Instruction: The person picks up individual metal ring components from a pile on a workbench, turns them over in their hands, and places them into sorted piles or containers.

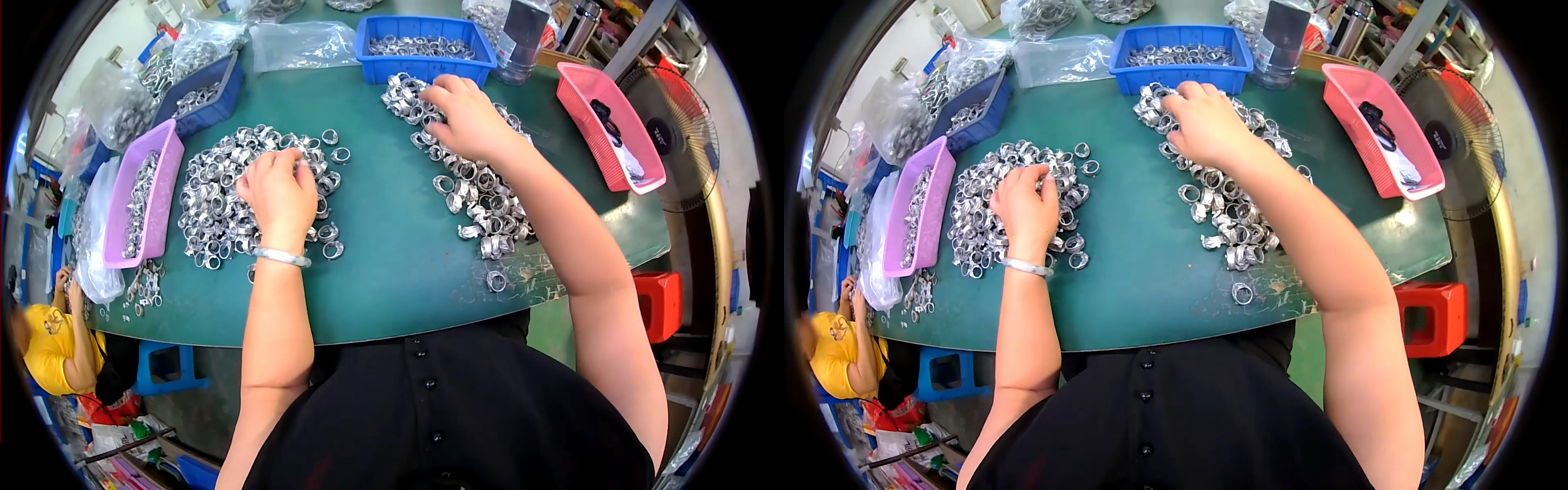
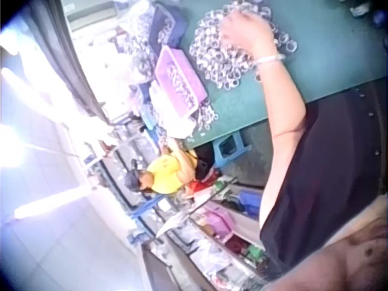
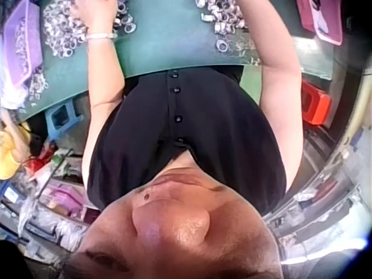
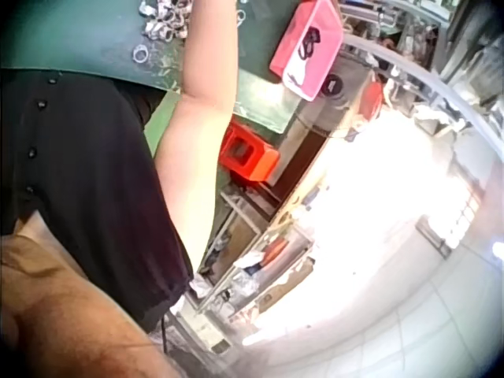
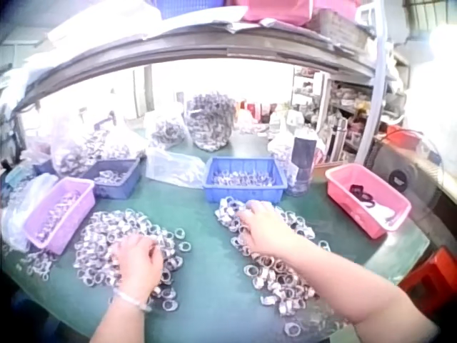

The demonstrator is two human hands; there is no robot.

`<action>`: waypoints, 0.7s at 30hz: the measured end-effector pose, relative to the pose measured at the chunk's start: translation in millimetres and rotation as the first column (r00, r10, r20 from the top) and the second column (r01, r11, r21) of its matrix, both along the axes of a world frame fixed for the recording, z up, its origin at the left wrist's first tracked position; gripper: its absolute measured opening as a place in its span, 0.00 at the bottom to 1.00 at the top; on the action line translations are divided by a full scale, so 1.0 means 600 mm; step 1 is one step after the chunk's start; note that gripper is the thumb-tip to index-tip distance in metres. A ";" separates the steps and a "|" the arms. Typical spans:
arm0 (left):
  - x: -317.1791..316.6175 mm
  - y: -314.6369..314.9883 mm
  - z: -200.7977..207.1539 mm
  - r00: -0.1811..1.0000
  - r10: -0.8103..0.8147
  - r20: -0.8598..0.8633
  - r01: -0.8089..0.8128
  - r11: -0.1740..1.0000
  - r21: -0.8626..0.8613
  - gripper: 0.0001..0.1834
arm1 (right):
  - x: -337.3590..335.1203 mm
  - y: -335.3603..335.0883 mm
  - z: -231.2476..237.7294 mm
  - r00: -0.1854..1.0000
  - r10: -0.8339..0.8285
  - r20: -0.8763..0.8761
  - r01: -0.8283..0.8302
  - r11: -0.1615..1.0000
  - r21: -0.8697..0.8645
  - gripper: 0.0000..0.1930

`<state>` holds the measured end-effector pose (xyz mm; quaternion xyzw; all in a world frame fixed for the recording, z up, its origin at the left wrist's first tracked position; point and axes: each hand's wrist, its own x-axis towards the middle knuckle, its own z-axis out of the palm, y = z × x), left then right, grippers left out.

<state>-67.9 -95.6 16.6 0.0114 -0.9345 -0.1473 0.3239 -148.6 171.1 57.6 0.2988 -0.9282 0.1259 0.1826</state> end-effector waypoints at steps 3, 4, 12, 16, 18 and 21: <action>0.000 0.009 -0.001 1.000 -0.012 0.000 0.012 1.000 0.002 0.08 | -0.057 -0.018 0.011 0.994 -0.064 0.085 0.054 0.993 0.108 0.24; 0.002 0.011 -0.002 0.999 -0.031 -0.005 0.031 1.000 0.000 0.08 | -0.071 -0.028 0.013 0.987 -0.089 0.132 0.066 0.984 0.167 0.25; 0.003 0.019 0.004 0.984 -0.115 -0.132 0.123 0.991 0.055 0.09 | -0.133 -0.096 -0.001 0.968 -0.047 0.247 -0.019 0.966 0.258 0.26; 0.008 0.020 0.002 0.982 -0.141 -0.127 0.148 0.988 0.047 0.09 | -0.132 -0.120 -0.011 0.939 -0.192 0.286 0.072 0.921 0.383 0.25; 0.006 0.026 0.003 0.980 -0.157 -0.123 0.166 0.984 0.065 0.10 | -0.134 -0.121 -0.009 0.927 -0.239 0.290 0.100 0.901 0.422 0.25; 0.008 0.027 -0.002 0.978 -0.173 -0.116 0.183 0.980 0.079 0.10 | -0.128 -0.125 -0.007 0.910 -0.284 0.303 0.125 0.883 0.452 0.24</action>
